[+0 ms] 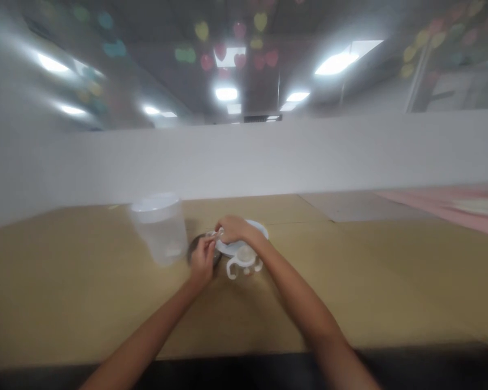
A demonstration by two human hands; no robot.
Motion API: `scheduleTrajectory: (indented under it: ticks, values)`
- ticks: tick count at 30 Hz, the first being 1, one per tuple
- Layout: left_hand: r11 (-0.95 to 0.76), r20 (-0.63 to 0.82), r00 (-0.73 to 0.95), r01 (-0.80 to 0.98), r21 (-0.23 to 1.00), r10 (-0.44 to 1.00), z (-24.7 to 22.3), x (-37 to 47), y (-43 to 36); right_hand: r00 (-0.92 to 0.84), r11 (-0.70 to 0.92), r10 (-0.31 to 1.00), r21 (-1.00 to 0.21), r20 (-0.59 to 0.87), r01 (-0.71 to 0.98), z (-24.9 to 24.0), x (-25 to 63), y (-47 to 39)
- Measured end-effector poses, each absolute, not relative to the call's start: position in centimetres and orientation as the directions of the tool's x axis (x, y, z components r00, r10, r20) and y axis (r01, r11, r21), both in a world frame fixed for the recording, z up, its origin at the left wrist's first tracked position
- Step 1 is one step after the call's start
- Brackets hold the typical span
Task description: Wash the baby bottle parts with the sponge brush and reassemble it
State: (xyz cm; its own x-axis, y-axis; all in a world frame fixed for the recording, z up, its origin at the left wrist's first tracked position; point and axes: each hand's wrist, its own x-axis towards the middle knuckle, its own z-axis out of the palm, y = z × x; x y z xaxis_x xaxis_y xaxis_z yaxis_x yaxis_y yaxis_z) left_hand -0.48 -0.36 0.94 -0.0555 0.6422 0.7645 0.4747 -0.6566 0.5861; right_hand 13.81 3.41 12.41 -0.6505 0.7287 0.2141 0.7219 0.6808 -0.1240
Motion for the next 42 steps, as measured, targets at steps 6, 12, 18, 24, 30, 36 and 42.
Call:
scheduleTrajectory:
  ticks: [6, 12, 18, 24, 30, 36, 42]
  values:
    - [-0.754, 0.787, 0.241, 0.536, 0.379, 0.568, 0.6, 0.4, -1.7, -0.411, 0.531, 0.837, -0.360, 0.360, 0.767, 14.3, 18.1, 3.5]
    - [-0.801, 0.757, 0.427, 0.561, 0.208, 0.495, 0.6, 0.7, -1.7, -0.530, 0.552, 0.828, -0.427, 0.181, 0.717, 16.4, 20.4, 0.9]
    - [-0.790, 0.764, 0.461, 0.605, 0.102, 0.452, 1.0, 0.1, -1.4, -0.660, 0.628, 0.748, -0.394, 0.068, 0.671, 16.6, 19.8, 0.0]
    - [-0.805, 0.742, 0.535, 0.594, 0.010, 0.404, 0.9, 0.1, -1.4, -0.673, 0.666, 0.731, -0.338, 0.114, 0.666, 17.0, 20.1, -0.9]
    - [-0.799, 0.746, 0.537, 0.601, -0.012, 0.393, 1.0, -0.3, -1.3, -0.688, 0.675, 0.721, -0.311, 0.087, 0.668, 17.5, 20.4, -1.7]
    - [-0.795, 0.737, 0.560, 0.604, -0.052, 0.378, 1.0, -0.9, -0.9, -0.722, 0.696, 0.692, -0.268, 0.003, 0.666, 16.7, 19.0, -1.2]
    - [-0.806, 0.759, 0.554, 0.589, -0.066, 0.342, 1.0, -0.9, -0.7, -0.736, 0.711, 0.677, -0.241, -0.019, 0.660, 15.3, 17.8, -0.2]
